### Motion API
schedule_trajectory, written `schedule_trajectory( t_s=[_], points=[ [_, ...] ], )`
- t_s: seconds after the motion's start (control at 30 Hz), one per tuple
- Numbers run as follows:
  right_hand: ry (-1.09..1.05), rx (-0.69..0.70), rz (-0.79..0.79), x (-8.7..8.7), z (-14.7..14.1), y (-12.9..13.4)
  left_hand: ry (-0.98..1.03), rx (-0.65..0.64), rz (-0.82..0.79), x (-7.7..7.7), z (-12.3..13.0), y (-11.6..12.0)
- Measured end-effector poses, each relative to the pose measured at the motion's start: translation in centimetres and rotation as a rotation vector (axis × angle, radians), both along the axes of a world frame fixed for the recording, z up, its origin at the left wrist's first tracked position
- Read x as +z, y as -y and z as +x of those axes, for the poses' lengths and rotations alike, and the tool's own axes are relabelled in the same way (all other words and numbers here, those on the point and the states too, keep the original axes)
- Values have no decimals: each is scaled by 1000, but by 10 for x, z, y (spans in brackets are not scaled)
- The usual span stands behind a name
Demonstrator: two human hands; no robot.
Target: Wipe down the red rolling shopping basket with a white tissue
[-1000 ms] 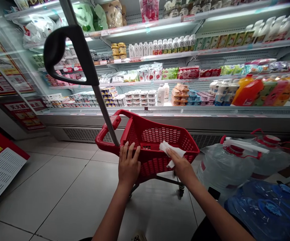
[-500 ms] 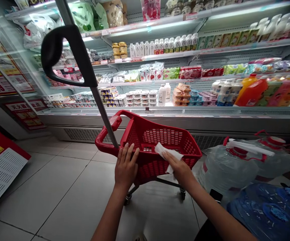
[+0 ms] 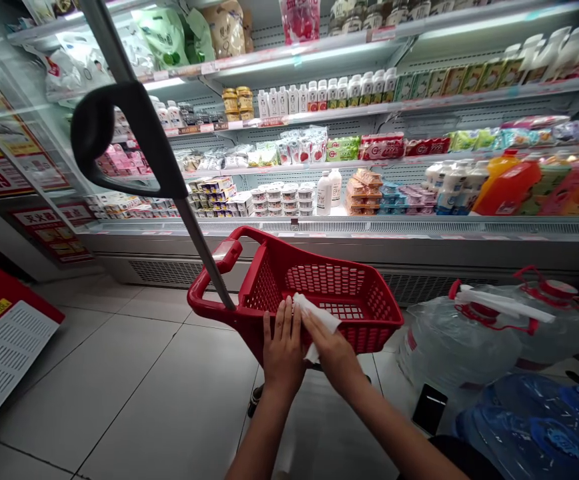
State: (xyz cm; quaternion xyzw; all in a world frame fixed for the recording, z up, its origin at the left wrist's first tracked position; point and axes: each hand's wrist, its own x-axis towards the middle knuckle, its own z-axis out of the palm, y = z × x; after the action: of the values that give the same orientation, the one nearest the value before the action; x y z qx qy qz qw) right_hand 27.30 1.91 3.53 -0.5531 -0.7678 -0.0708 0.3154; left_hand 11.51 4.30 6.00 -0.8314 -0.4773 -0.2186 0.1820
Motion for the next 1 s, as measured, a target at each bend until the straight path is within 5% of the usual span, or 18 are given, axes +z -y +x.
schedule_trajectory(
  t_s=[0.13, 0.33, 0.53, 0.67, 0.87, 1.0],
  points=[
    [30, 20, 20, 3, -11, -9, -51, -13, 5, -1, -11, -12],
    [100, -93, -51, -21, 65, 1, -88, -33, -48, 12, -28, -25],
    [52, -252, -55, -19, 105, 20, -12, -14, -123, 19, -27, -32],
    [70, -222, -108, -9, 78, 9, 124, 57, -151, 18, -16, -38],
    [115, -24, -129, 8, -10, -43, 135, 100, -188, 13, -11, -57],
    [145, -4, -141, 12, -22, -52, 105, 130, -181, 13, -20, -69]
  ],
)
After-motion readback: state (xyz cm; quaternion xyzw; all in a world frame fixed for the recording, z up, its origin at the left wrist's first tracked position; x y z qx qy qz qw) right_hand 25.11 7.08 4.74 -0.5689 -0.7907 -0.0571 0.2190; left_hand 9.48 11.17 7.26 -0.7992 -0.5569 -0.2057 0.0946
